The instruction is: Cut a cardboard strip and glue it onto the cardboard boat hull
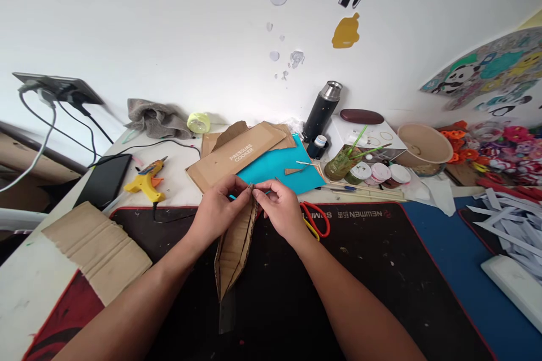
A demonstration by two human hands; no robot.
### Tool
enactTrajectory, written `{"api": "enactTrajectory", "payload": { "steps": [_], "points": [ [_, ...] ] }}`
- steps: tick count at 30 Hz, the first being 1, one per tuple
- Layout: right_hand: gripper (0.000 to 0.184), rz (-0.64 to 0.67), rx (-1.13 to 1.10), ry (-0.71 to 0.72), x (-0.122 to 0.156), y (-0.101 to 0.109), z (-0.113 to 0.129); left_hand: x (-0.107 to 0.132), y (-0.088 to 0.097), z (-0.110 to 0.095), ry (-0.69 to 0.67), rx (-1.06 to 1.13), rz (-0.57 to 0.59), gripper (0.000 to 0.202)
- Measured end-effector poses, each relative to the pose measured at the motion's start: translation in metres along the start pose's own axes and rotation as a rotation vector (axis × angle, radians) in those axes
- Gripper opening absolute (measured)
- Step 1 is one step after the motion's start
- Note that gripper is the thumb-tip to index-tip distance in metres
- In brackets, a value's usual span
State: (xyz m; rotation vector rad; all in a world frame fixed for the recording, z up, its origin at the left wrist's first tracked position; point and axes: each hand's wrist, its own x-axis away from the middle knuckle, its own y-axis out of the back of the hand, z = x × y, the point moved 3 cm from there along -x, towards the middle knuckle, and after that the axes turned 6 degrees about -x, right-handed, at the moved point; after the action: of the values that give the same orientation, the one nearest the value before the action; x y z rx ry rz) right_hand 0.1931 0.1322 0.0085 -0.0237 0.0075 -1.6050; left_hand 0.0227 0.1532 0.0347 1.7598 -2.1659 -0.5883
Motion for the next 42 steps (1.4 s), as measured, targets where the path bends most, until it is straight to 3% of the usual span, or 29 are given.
{"api": "enactTrajectory", "payload": {
  "steps": [20,30,34,42],
  "points": [
    [0.028,0.027,-0.120,-0.063,-0.003,0.000,-0.006,-0.001,-0.004,0.007,0.073,0.070,0.037,0.038],
    [0.025,0.038,-0.116,-0.054,-0.002,-0.002,-0.006,-0.003,-0.001,0.006,0.005,-0.002,0.021,0.031],
    [0.027,0.039,-0.133,-0.068,-0.003,-0.001,-0.006,-0.005,-0.004,0.010,0.040,0.120,0.082,0.038],
    [0.028,0.048,-0.159,-0.082,-0.006,-0.001,-0.009,-0.004,-0.006,0.012,0.104,0.120,0.061,0.042]
  ]
}}
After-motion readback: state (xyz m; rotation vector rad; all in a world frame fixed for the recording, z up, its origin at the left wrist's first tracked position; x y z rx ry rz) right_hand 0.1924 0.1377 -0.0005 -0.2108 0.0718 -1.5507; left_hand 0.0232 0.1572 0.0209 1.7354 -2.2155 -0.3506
